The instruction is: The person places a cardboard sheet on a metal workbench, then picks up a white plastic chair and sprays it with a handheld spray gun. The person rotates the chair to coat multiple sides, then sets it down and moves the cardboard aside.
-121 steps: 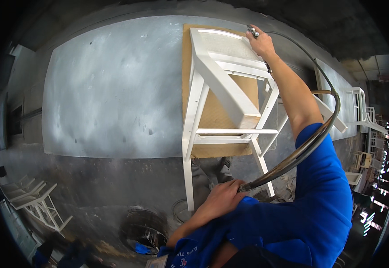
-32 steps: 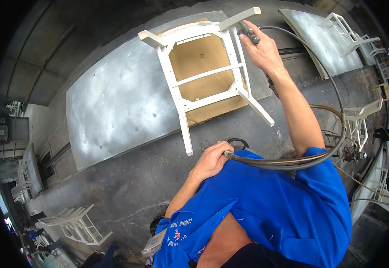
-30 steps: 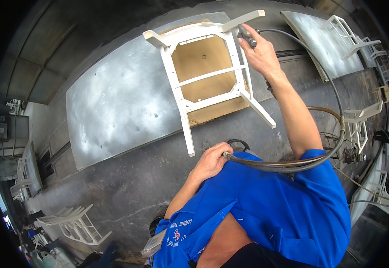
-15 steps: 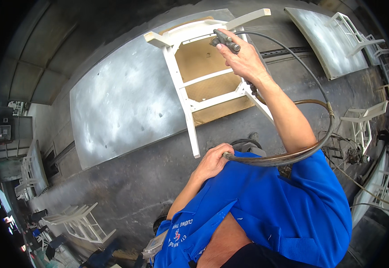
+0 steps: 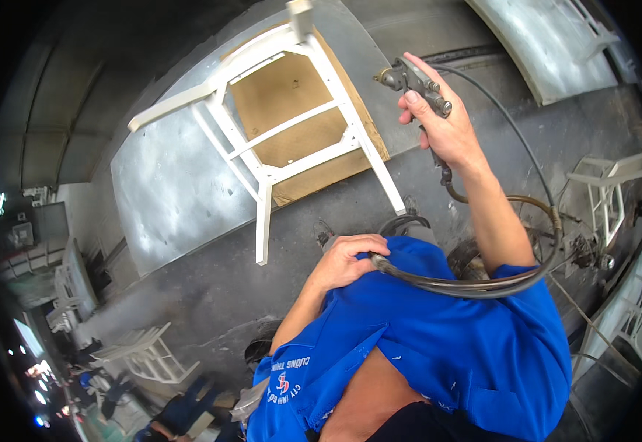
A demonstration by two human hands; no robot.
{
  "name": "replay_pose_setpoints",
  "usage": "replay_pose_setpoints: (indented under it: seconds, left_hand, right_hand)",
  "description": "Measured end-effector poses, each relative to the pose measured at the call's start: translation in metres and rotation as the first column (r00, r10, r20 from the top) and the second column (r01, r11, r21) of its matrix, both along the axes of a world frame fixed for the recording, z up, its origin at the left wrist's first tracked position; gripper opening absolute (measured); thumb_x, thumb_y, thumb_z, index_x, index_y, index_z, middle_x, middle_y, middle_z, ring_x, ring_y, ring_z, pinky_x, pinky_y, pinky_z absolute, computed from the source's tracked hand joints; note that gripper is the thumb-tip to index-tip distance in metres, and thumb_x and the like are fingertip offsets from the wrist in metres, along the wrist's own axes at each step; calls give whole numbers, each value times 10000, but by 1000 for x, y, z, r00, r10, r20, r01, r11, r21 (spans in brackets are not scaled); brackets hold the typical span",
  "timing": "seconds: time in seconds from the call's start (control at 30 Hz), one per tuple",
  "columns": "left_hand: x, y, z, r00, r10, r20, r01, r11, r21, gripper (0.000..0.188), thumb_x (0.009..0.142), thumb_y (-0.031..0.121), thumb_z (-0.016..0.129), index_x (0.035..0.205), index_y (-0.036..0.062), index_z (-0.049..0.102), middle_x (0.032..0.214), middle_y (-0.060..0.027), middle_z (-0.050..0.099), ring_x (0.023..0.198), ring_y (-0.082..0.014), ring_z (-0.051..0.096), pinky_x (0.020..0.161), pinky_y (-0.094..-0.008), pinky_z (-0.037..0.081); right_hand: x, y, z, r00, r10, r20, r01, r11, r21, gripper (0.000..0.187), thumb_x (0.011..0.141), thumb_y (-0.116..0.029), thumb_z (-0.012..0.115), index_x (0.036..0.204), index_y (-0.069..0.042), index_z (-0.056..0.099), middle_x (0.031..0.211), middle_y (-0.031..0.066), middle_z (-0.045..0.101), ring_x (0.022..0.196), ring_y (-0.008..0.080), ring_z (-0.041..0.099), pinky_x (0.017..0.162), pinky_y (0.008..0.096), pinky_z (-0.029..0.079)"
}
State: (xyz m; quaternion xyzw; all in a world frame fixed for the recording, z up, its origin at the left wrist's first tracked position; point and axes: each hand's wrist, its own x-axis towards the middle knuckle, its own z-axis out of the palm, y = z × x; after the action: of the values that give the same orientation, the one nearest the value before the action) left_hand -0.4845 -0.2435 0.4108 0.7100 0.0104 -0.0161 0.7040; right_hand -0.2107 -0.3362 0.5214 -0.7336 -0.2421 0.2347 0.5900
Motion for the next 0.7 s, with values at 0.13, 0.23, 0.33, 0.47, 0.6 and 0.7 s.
replay_pose_setpoints:
  seconds: [0.13, 0.23, 0.33, 0.47, 0.6, 0.7]
  left_hand:
    - [57, -55, 34, 988, -145, -55, 146, 989, 15, 306, 793, -19, 797, 1093, 15, 746, 1126, -132, 754, 1157, -327, 694, 997, -403, 548]
    - [90, -90, 52, 959, -263, -107, 269, 962, 39, 352, 795, 31, 822, 1135, 20, 731, 1134, -133, 746, 1098, -328, 703, 949, -406, 556]
    - [113, -110, 60, 960, -248, -131, 262, 960, 100, 373, 807, 106, 834, 1152, 24, 719, 1118, -129, 736, 1021, -345, 704, 877, -412, 561]
    - [125, -123, 63, 965, -191, -179, 217, 966, 141, 348, 827, 131, 829, 1135, 12, 720, 1102, -124, 741, 1014, -334, 712, 862, -412, 568]
    - [133, -132, 58, 971, -124, -204, 161, 972, 173, 343, 840, 150, 825, 1133, 4, 722, 1091, -125, 746, 1014, -325, 717, 856, -409, 575]
    - [139, -135, 55, 965, -125, -230, 163, 975, 153, 346, 848, 159, 820, 1140, 3, 720, 1088, -132, 744, 1015, -329, 715, 856, -408, 575]
  right_hand:
    - [64, -41, -25, 999, 2, -35, -3, 1000, -20, 625, 998, -365, 655, 1572, -208, 464, 941, -10, 633, 779, 60, 607, 492, 218, 441]
    - [99, -42, -49, 998, 42, -38, -40, 999, 30, 576, 1012, -382, 652, 1549, -241, 499, 879, -33, 602, 760, 72, 593, 567, 249, 482]
    - [124, -28, -71, 995, 66, 74, -71, 995, 69, 531, 1018, -399, 651, 1520, -272, 535, 895, -16, 636, 791, 94, 614, 688, 279, 529]
    - [146, -17, -99, 980, 78, 185, -83, 996, 18, 487, 1024, -391, 645, 1491, -281, 562, 1045, 45, 732, 937, 160, 683, 889, 337, 555]
    - [152, -26, -129, 970, 195, 148, -193, 981, -29, 467, 1022, -340, 638, 1477, -262, 569, 1213, 94, 746, 1103, 250, 705, 1006, 395, 535]
    - [148, -45, -147, 955, 284, 84, -281, 958, -52, 472, 1018, -320, 632, 1481, -261, 563, 1239, 120, 737, 1133, 301, 701, 1014, 429, 531]
